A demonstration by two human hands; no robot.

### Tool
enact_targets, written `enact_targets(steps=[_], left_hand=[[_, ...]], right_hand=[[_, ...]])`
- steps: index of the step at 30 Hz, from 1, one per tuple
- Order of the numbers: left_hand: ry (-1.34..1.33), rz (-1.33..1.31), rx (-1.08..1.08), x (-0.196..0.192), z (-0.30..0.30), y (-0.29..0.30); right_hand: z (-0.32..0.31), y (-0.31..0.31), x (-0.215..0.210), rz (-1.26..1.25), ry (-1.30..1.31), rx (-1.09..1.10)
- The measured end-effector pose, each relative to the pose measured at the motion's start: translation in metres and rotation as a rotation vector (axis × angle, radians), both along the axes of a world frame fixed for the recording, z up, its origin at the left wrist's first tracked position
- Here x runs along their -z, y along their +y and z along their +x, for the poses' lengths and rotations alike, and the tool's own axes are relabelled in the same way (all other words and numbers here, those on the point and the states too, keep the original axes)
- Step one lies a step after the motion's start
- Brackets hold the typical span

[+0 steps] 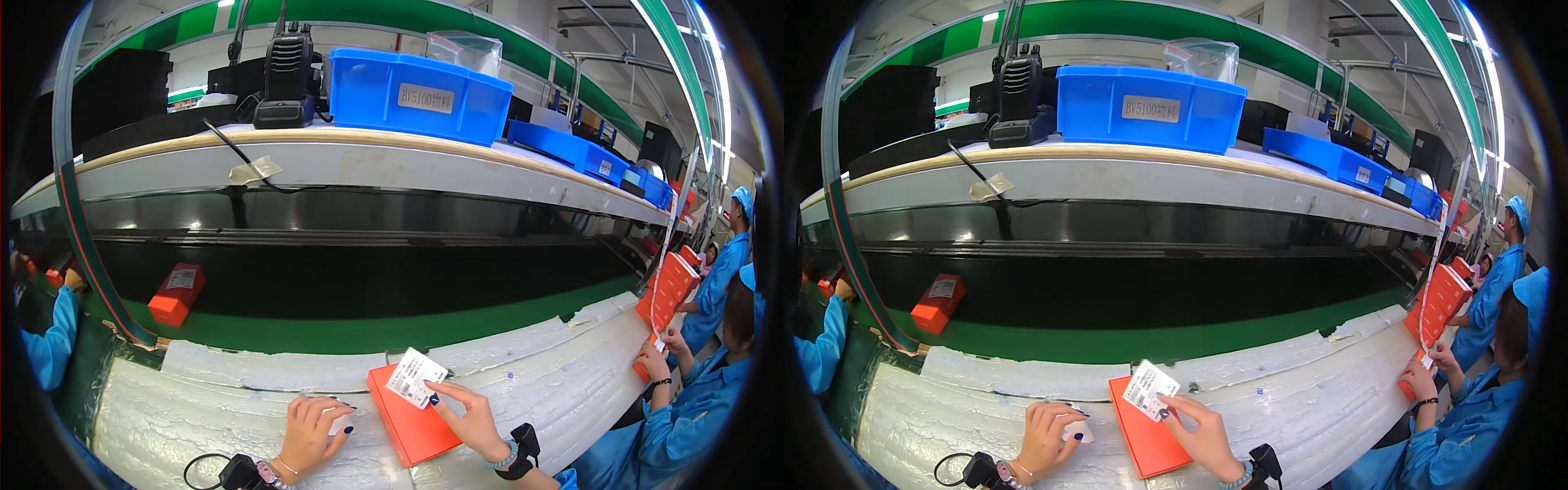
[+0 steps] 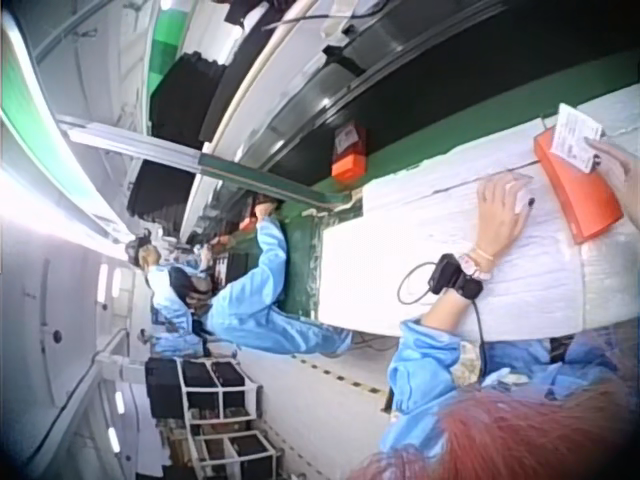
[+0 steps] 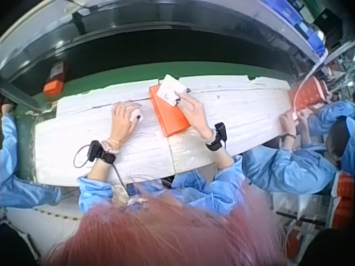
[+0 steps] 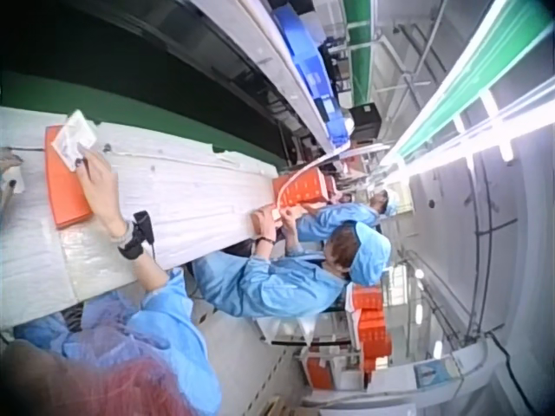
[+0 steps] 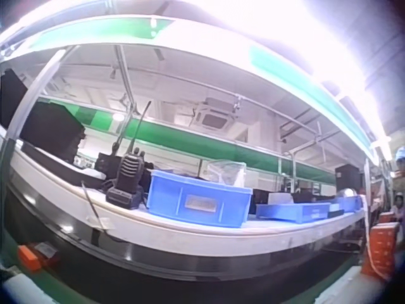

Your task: Applying adhesive labels to red product boxes on an assembly line conveyor belt.

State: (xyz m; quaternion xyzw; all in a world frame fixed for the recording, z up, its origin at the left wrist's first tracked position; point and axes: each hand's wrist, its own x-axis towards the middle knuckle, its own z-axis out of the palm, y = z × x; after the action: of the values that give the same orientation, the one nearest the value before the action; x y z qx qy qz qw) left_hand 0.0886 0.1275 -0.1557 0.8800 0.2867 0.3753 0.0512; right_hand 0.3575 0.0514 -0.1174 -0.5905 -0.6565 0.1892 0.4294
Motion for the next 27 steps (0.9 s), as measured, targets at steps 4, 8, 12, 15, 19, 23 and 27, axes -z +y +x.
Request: enact_targets(steps=[4,8,12,15,19,23,27], left_hand=[[-0.193,-0.196,0.049,-0.002,0.009,-0.008],[-0.243,-0.364,0.223,0.004,0.011,-0.013],[-0.281,-0.439,0.286,0.01,0.014,-0.018],[-0.454,-0.824,0.383,0.028,0.013,-0.021],[-0.627,-0.874,0.471,0.003,0.017,-0.033],[-0.921,-1.083,0.428,-0.016,0.02,-0.032],[-1.118,-1.349,0.336,-0.024,-0.003,-0.01]], right_hand=[[-0.015,0.011,-0.013,-0.284,0.546,-0.193],[-0.042,0.017,-0.012,-0.212,0.27,-0.479],[-0.059,0.014,-0.01,-0.252,0.162,-0.485],[-0.062,0.016,0.0,-0.233,0.128,-0.515],[-0.067,0.012,-0.003,-0.218,0.056,-0.528],[-0.063,0.015,-0.005,-0.019,0.102,-0.561],[-0.041,0.022,-0.019,0.028,0.135,-0.592]])
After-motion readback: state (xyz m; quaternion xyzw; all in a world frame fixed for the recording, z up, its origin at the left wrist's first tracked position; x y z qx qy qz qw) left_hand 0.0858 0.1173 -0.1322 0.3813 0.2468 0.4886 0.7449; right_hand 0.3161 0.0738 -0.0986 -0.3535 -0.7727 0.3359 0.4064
